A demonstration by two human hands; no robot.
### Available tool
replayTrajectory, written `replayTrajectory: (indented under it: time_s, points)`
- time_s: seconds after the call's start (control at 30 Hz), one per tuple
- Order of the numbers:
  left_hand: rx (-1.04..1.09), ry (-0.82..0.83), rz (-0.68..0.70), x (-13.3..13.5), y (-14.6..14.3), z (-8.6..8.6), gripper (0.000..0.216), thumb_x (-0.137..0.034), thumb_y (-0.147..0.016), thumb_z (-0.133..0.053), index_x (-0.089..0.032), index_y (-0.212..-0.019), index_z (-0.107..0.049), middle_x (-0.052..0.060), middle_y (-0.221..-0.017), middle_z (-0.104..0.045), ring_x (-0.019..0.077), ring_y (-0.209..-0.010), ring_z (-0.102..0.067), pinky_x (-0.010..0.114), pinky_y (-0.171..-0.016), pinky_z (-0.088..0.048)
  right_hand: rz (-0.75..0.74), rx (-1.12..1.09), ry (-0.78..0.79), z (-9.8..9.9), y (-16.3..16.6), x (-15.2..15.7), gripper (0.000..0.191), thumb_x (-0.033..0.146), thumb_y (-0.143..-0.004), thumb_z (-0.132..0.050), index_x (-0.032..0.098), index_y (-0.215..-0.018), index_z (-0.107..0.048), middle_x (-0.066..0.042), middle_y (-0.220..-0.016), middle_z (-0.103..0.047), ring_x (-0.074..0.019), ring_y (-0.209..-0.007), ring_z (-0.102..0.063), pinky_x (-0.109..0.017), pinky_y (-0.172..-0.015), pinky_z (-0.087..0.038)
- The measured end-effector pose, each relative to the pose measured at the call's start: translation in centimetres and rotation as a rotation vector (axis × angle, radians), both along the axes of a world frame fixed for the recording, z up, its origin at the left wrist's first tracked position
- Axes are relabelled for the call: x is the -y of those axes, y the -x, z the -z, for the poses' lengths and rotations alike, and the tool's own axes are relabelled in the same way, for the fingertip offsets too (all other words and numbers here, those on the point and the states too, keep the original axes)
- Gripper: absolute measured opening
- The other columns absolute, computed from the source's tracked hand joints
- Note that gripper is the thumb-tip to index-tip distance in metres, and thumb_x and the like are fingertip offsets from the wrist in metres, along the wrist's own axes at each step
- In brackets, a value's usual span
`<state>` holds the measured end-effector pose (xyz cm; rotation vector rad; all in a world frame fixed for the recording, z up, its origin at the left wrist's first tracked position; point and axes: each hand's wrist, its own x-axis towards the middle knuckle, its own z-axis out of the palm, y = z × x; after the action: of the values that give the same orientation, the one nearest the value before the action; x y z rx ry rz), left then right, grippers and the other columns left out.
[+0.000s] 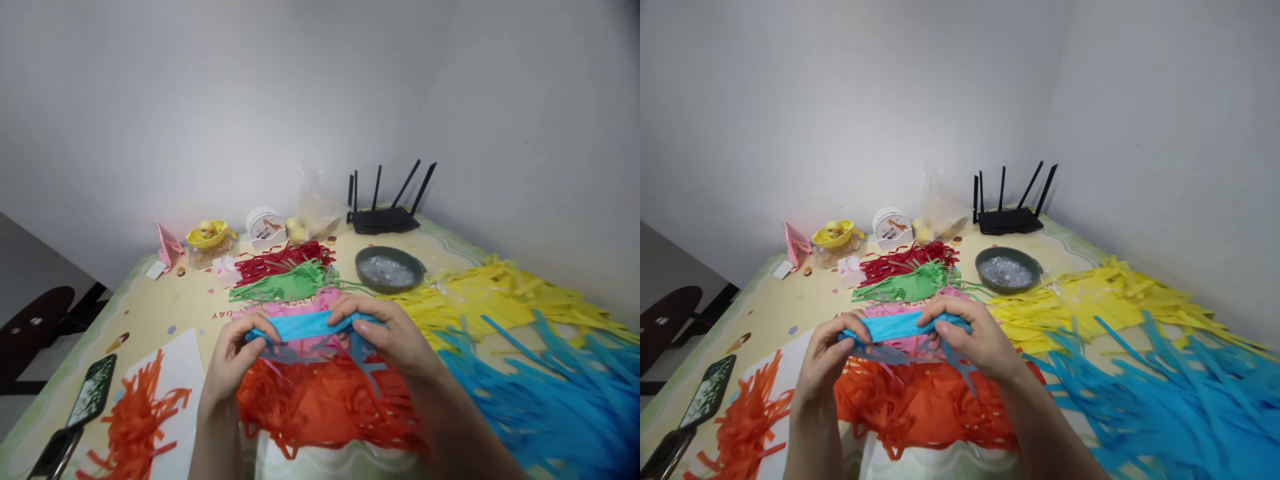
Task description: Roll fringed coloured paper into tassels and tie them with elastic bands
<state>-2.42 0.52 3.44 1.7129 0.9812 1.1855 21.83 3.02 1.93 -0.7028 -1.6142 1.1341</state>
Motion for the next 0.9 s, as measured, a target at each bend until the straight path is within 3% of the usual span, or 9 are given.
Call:
replayTrajectory:
  time_s: [0.13, 0.2, 0.27, 0.33, 0.43, 0.57, 0.7, 0.9]
  points:
    - [-0.176, -0.106, -0.209, 0.3, -0.9, -0.1, 0.031, -0.035, -0.081, -0.063, -0.020, -0.061, -0.046, -0.001, -0.058, -0.050, 0.0126, -0.055, -0.045, 0.025, -0.054, -0.036, 0.201, 0.206, -0.123, -0.1, 0.3, 0.2, 0.014, 0.031, -0.083, -0.061, 0.019, -0.086, -0.067, -0.004, -0.081, -0.068, -0.0160, -0.071, -0.062, -0.026, -0.064, -0.050]
    - [-0.240, -0.155, -0.303, 0.3, -1.3, -0.1, 0.020, -0.031, -0.081, -0.064, -0.021, -0.071, -0.050, -0.002, -0.064, -0.051, 0.0121, -0.057, -0.047, 0.023, -0.054, -0.037, 0.293, 0.297, -0.168, 0.0, 0.6, 0.4, 0.023, 0.029, -0.085, -0.059, 0.022, -0.106, -0.065, -0.006, -0.099, -0.070, -0.0197, -0.088, -0.064, -0.030, -0.077, -0.050]
    - [-0.305, -0.177, -0.324, 0.3, -1.5, -0.1, 0.016, -0.028, -0.082, -0.064, -0.023, -0.094, -0.056, -0.001, -0.073, -0.057, 0.0129, -0.061, -0.052, 0.023, -0.056, -0.040, 0.345, 0.348, -0.201, 0.0, 0.7, 0.5, 0.027, 0.029, -0.087, -0.057, 0.023, -0.112, -0.064, -0.006, -0.108, -0.069, -0.0224, -0.099, -0.063, -0.033, -0.084, -0.048]
    - [-0.364, -0.185, -0.309, 0.3, -1.5, -0.2, 0.019, -0.027, -0.083, -0.062, -0.024, -0.102, -0.058, 0.000, -0.075, -0.062, 0.0135, -0.062, -0.055, 0.023, -0.057, -0.042, 0.373, 0.357, -0.215, 0.0, 0.8, 0.6, 0.017, 0.029, -0.087, -0.056, 0.023, -0.099, -0.067, -0.005, -0.098, -0.070, -0.0219, -0.092, -0.064, -0.032, -0.081, -0.049]
    - [-0.356, -0.165, -0.288, 0.4, -1.3, -0.4, 0.009, -0.029, -0.084, -0.061, -0.021, -0.081, -0.061, 0.000, -0.067, -0.062, 0.0131, -0.057, -0.055, 0.023, -0.055, -0.042, 0.365, 0.320, -0.174, -0.1, 0.7, 0.7, 0.010, 0.027, -0.085, -0.057, 0.021, -0.084, -0.066, -0.002, -0.079, -0.068, -0.0173, -0.074, -0.063, -0.026, -0.067, -0.049]
    - [-0.105, 0.023, -0.201, 0.5, -1.2, -0.4, 0.014, -0.032, -0.085, -0.060, -0.019, -0.082, -0.060, 0.002, -0.067, -0.067, 0.0156, -0.060, -0.064, 0.025, -0.057, -0.049, 0.279, 0.189, -0.060, -0.4, 0.7, 0.7, 0.011, 0.027, -0.083, -0.060, 0.019, -0.086, -0.067, 0.000, -0.066, -0.064, -0.0122, -0.056, -0.059, -0.021, -0.050, -0.047]
    - [0.130, 0.176, -0.127, 0.3, -0.9, 0.1, 0.017, -0.032, -0.082, -0.063, -0.017, -0.090, -0.067, 0.003, -0.064, -0.067, 0.0170, -0.058, -0.064, 0.026, -0.052, -0.052, 0.159, -0.007, -0.044, -0.5, 0.8, 0.6, 0.012, 0.023, -0.081, -0.061, 0.018, -0.081, -0.072, -0.003, -0.069, -0.068, -0.0108, -0.053, -0.060, -0.020, -0.049, -0.049]
    - [0.169, 0.024, -0.033, 0.1, -0.6, 0.7, 0.012, -0.024, -0.084, -0.060, -0.016, -0.079, -0.068, 0.003, -0.070, -0.066, 0.0147, -0.067, -0.062, 0.024, -0.062, -0.048, 0.104, -0.049, -0.118, -0.6, 0.8, 0.3, 0.016, 0.019, -0.082, -0.058, 0.017, -0.075, -0.072, -0.004, -0.069, -0.069, -0.0127, -0.058, -0.062, -0.023, -0.053, -0.051]
